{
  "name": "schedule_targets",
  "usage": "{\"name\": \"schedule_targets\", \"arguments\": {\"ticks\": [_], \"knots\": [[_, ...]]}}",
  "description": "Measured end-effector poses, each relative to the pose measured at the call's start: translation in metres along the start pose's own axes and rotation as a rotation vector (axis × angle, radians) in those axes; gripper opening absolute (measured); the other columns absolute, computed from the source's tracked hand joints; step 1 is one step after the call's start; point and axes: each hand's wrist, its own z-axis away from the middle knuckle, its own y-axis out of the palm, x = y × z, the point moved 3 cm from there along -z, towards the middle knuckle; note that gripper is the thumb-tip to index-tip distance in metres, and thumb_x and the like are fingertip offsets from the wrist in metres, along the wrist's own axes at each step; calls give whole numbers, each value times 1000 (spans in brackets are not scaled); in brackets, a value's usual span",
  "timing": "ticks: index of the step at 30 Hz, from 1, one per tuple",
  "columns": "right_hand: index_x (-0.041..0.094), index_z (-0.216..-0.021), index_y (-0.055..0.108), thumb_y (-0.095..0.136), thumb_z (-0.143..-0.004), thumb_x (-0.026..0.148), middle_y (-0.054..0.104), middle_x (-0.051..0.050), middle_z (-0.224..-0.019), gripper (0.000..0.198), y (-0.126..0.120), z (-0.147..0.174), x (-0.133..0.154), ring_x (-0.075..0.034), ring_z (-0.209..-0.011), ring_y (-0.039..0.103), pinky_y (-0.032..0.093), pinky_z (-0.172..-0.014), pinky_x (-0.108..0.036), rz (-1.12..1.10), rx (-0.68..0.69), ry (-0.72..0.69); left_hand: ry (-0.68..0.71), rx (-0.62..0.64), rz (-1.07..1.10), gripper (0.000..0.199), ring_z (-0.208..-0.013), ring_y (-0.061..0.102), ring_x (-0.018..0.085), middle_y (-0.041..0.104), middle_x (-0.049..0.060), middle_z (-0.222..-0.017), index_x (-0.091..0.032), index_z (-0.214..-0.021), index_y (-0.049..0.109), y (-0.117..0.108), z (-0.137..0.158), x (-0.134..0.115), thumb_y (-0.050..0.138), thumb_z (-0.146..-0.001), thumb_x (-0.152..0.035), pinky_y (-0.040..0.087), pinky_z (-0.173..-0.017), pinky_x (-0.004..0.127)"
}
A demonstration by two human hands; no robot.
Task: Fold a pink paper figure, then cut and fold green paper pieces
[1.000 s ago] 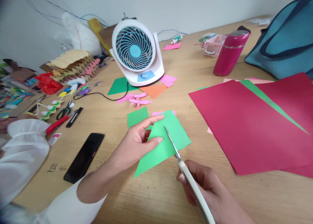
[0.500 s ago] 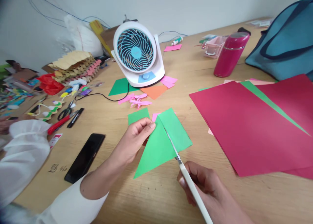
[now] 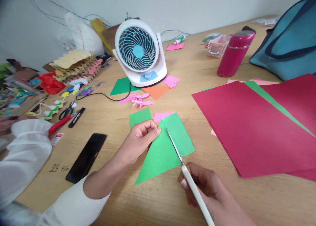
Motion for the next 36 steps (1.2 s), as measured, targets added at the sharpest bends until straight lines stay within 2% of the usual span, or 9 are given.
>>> {"name": "schedule_targets", "arguments": {"ticks": [7,14,28,36], "knots": [[20,-73,51,54,-88,64,39,3,-62,47,0,-1,4,-10,-56,32,29,-51,-24,-9,-12,-3,-32,28,24,30,-46,39,4,39,-8,-55,-19,-68,41,3,2,-1,58,-89,-32,29,-45,17],[20,-69,48,51,-84,73,36,3,-61,55,1,2,5,-11,-55,29,29,-50,-24,4,-33,23,-17,30,3,31,-46,40,5,38,-8,-55,-19,-67,40,2,0,-1,58,-89,-31,31,-46,17],[20,-72,47,50,-89,69,34,4,-61,52,0,-1,-5,-9,-53,25,19,-46,-24,56,-4,25,-55,44,35,34,-44,41,4,40,-8,-54,-19,-67,42,3,1,-2,56,-90,-38,29,-44,17],[20,-71,47,51,-88,68,36,4,-61,52,1,0,-4,-10,-54,27,24,-48,-23,38,6,7,-49,61,6,36,-44,40,4,37,-7,-52,-18,-62,38,4,2,-1,56,-89,-34,29,-44,18]]}}
